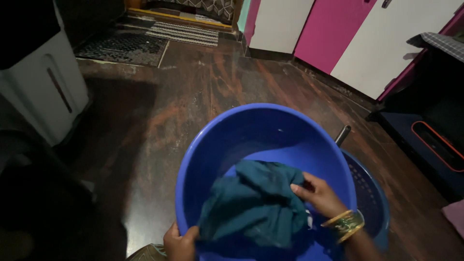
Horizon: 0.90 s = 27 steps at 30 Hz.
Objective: The person wipes the inside and outside of a plastic basin with a cloth, then dries small bowls, cups, and lids from a basket using the cloth and places them into the basin.
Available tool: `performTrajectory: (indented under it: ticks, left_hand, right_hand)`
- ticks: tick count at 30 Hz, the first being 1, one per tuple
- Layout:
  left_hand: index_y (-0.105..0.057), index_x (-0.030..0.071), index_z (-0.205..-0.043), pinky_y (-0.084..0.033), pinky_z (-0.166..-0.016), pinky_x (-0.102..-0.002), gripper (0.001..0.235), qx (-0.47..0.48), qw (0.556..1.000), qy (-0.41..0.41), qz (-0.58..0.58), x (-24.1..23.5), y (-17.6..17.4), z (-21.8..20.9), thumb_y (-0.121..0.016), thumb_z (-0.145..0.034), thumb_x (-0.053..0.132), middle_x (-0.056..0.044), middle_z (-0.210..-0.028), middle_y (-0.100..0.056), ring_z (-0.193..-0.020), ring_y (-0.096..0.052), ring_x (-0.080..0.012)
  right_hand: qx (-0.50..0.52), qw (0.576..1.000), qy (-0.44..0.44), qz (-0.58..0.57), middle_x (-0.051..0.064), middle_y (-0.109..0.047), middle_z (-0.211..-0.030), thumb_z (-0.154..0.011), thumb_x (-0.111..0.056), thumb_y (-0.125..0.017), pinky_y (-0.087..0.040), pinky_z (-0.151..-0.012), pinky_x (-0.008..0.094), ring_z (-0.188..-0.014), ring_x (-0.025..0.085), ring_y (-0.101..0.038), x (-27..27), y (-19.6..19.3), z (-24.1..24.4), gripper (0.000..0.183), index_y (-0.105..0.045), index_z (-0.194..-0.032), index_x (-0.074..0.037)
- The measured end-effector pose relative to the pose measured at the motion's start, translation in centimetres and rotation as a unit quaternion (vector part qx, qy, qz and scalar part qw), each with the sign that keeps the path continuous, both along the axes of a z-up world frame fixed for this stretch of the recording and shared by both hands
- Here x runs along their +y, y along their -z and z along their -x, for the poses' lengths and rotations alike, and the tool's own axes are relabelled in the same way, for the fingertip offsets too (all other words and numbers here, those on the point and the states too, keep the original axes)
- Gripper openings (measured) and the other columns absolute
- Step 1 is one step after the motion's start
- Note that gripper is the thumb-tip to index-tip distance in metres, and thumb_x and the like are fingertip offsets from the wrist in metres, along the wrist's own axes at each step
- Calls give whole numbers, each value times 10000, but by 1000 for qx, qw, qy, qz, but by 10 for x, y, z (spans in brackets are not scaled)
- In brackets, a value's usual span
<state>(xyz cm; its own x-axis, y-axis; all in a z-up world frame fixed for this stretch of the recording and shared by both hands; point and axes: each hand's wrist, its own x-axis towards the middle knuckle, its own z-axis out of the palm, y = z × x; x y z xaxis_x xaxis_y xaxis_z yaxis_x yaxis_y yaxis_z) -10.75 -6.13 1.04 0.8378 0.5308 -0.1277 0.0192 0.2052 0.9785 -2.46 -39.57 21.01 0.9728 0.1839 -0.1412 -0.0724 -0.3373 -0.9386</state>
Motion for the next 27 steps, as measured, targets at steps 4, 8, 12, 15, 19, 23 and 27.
performTrajectory:
  ticks: [4,8,12,15,19,23,27]
  left_hand:
    - [-760,-67,-1002,-550,-596,-319,335,-2,999,21,45,0,17,-5,-668,-680,-56,-136,-751,-745,-632,-679,-205]
    - [-754,-74,-987,-542,-557,-324,310,-17,997,46,58,2,24,-4,-661,-692,-61,-151,-719,-726,-586,-657,-205]
    - [-761,-72,-974,-543,-549,-311,320,-21,996,72,56,7,11,-2,-648,-674,-72,-131,-704,-742,-570,-666,-189]
    - [-754,-81,-959,-553,-554,-310,308,-24,994,85,71,10,5,-1,-645,-671,-73,-116,-709,-752,-575,-680,-183]
    - [-747,-92,-950,-544,-540,-322,291,-19,996,62,62,7,5,0,-640,-680,-68,-137,-675,-733,-548,-662,-202]
    - [-731,-90,-938,-540,-545,-311,263,-49,996,35,64,3,9,0,-656,-689,-48,-123,-667,-720,-548,-651,-188]
    - [-770,-61,-893,-552,-548,-312,249,-22,999,15,-44,-1,2,3,-662,-671,-33,-132,-626,-722,-544,-677,-188]
  right_hand:
    - [-292,880,-71,367,174,-475,-1522,-740,-350,-841,-244,-1171,554,-1425,353,-400,46,23,25,835,-523,-1471,-101]
    - [-280,750,-342,493,184,-157,-1702,-721,-501,-839,-42,-1090,734,-1491,553,-55,85,61,41,822,-530,-1474,-382]
    - [-417,662,-382,491,98,-295,-1636,-746,-470,-795,-47,-1075,831,-1443,532,-150,113,89,-10,641,-619,-1348,-340]
    - [-424,643,-334,543,69,-446,-1503,-753,-466,-772,-102,-1079,843,-1437,475,-254,131,84,-59,618,-631,-1332,-301]
    - [-393,670,-139,615,66,-548,-1412,-832,-446,-700,-328,-1072,706,-1337,408,-426,104,58,-93,463,-657,-1269,-300]
    - [-326,694,-4,642,67,-535,-1428,-828,-423,-689,-452,-943,558,-1233,413,-469,55,57,-76,573,-612,-1342,-183]
    - [-254,677,5,690,175,-455,-1483,-807,-381,-715,-509,-913,501,-1257,417,-465,29,93,-23,625,-587,-1305,-26]
